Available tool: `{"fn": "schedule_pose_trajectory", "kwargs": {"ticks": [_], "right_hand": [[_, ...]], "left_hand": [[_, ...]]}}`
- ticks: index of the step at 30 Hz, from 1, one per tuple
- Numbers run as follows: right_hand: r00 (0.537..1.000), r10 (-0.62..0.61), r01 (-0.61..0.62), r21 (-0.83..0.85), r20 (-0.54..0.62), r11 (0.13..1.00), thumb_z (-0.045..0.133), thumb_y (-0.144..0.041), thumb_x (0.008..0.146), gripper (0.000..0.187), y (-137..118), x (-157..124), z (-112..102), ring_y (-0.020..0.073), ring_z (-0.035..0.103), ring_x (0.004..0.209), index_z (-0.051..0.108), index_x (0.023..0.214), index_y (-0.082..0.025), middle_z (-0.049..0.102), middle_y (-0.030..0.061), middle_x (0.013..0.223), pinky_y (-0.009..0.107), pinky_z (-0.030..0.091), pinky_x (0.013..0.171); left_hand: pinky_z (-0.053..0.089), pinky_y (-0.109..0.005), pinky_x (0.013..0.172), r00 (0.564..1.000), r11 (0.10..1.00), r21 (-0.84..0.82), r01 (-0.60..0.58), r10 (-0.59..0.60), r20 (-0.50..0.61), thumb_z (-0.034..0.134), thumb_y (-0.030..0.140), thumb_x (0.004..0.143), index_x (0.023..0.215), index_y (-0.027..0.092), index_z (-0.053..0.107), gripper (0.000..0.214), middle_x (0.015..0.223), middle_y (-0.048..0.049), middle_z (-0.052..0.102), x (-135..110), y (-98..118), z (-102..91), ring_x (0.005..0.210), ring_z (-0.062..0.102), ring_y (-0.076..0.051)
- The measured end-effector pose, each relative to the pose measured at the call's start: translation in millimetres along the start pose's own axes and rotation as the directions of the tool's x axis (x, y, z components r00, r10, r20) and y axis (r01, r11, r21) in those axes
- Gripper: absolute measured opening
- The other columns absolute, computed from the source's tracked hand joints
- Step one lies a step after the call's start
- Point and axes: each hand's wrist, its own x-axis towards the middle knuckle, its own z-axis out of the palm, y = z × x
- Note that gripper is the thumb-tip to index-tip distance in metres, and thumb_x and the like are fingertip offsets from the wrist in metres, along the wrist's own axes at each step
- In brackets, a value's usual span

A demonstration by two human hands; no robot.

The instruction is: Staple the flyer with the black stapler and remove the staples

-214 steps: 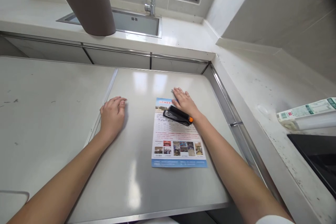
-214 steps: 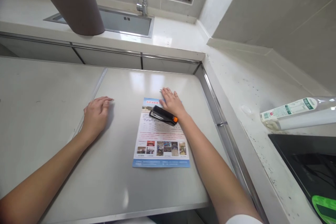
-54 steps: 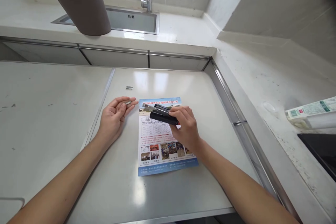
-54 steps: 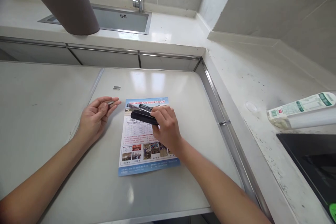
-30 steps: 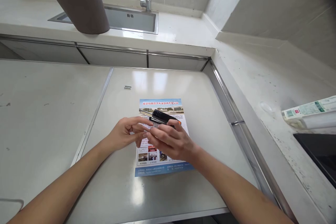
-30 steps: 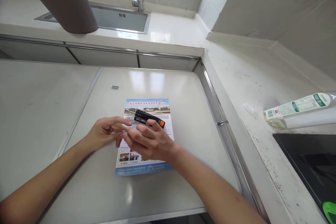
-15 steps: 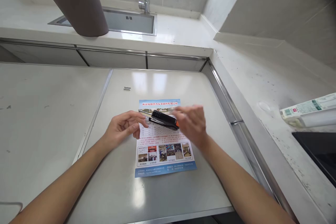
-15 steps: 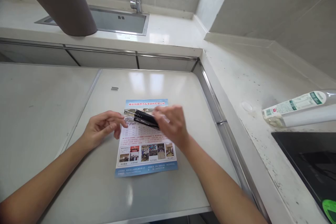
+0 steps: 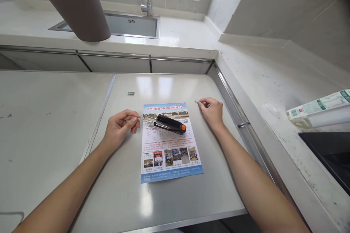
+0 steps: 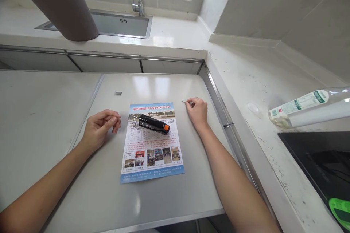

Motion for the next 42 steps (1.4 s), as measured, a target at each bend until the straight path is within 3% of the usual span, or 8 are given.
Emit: {"fn": "schedule_pose_trajectory", "kwargs": {"ticks": [6,11,14,17,24,30,37,42], "right_hand": [[0.992,-0.106,0.109,-0.041,0.067,0.993,0.058,-0.024,0.091,0.033,3.3,0.6,3.7,0.0331,0.063,0.117,0.077,0.118,-0.021,0.073,0.0116,0.131,0.047,0.053,0.089],[0.984,-0.174,0.175,0.000,0.040,0.985,0.060,-0.026,0.093,0.014,-10.6,-4.8,-0.7,0.0269,0.064,0.089,0.073,0.092,-0.022,0.072,0.0096,0.098,0.042,0.053,0.081],[0.955,-0.274,0.271,0.035,0.118,0.962,0.058,-0.024,0.096,0.015,-18.0,-8.5,1.8,0.0271,0.064,0.089,0.072,0.090,-0.023,0.073,0.0073,0.090,0.044,0.053,0.085],[0.926,-0.327,0.325,0.044,0.188,0.945,0.058,-0.020,0.096,0.017,-21.3,-11.8,6.6,0.0297,0.065,0.101,0.075,0.097,-0.023,0.076,0.0095,0.104,0.049,0.053,0.093],[0.890,-0.445,0.413,0.239,0.097,0.879,0.057,-0.026,0.104,0.018,-41.7,-22.9,5.8,0.0257,0.067,0.107,0.075,0.108,-0.025,0.076,0.0072,0.110,0.049,0.055,0.099],[0.693,-0.643,0.469,0.473,0.326,0.746,0.046,-0.033,0.112,0.029,-54.9,-32.0,9.8,0.0220,0.068,0.113,0.073,0.116,-0.023,0.076,0.0082,0.115,0.042,0.057,0.099],[0.687,-0.635,0.462,0.463,0.353,0.757,0.043,-0.033,0.113,0.033,-50.1,-30.1,15.4,0.0207,0.067,0.106,0.073,0.107,-0.023,0.076,0.0063,0.109,0.039,0.055,0.096],[0.695,-0.604,0.416,0.466,0.391,0.781,0.042,-0.036,0.113,0.035,-50.7,-30.2,15.5,0.0231,0.065,0.103,0.073,0.104,-0.023,0.074,0.0082,0.109,0.041,0.054,0.094]], "left_hand": [[0.047,-0.028,0.058,0.996,0.999,0.050,0.007,-0.002,-0.091,0.074,0.040,0.094,0.096,0.021,0.074,0.020,0.070,-0.0021,0.067,5.2,0.4,-2.4,0.059,0.058,-0.015],[0.050,-0.030,0.070,0.981,0.955,0.298,0.010,0.049,-0.190,0.069,0.041,0.096,0.094,0.022,0.072,0.019,0.075,-0.0016,0.066,9.3,-2.7,-11.2,0.068,0.060,-0.017],[0.051,-0.036,0.085,0.976,0.796,0.605,-0.028,0.152,-0.155,0.063,0.039,0.098,0.100,0.023,0.073,0.019,0.092,-0.0051,0.072,14.0,-9.5,-18.9,0.089,0.066,-0.023],[0.047,-0.048,0.104,0.981,0.573,0.817,-0.073,0.190,-0.045,0.055,0.038,0.100,0.119,0.022,0.072,0.030,0.122,-0.0124,0.071,18.9,-18.3,-26.0,0.117,0.061,-0.033],[0.044,-0.056,0.105,0.992,0.332,0.941,-0.071,0.125,0.030,0.047,0.039,0.103,0.133,0.020,0.066,0.040,0.138,-0.0168,0.064,21.0,-27.9,-29.3,0.123,0.056,-0.040],[0.047,-0.058,0.103,0.999,0.321,0.946,-0.053,0.018,0.050,0.051,0.044,0.101,0.133,0.023,0.065,0.041,0.139,-0.0163,0.062,29.4,-21.1,-39.8,0.124,0.057,-0.041],[0.032,-0.057,0.125,0.988,0.421,0.900,-0.113,0.141,0.058,0.050,0.038,0.102,0.160,0.017,0.042,0.062,0.170,-0.0195,0.035,66.1,-32.3,-46.0,0.156,0.036,-0.040],[0.044,-0.049,0.117,0.995,0.346,0.936,-0.060,0.091,0.031,0.042,0.025,0.105,0.141,0.018,0.062,0.041,0.152,-0.0148,0.060,73.1,-36.5,-31.1,0.142,0.055,-0.033]]}}
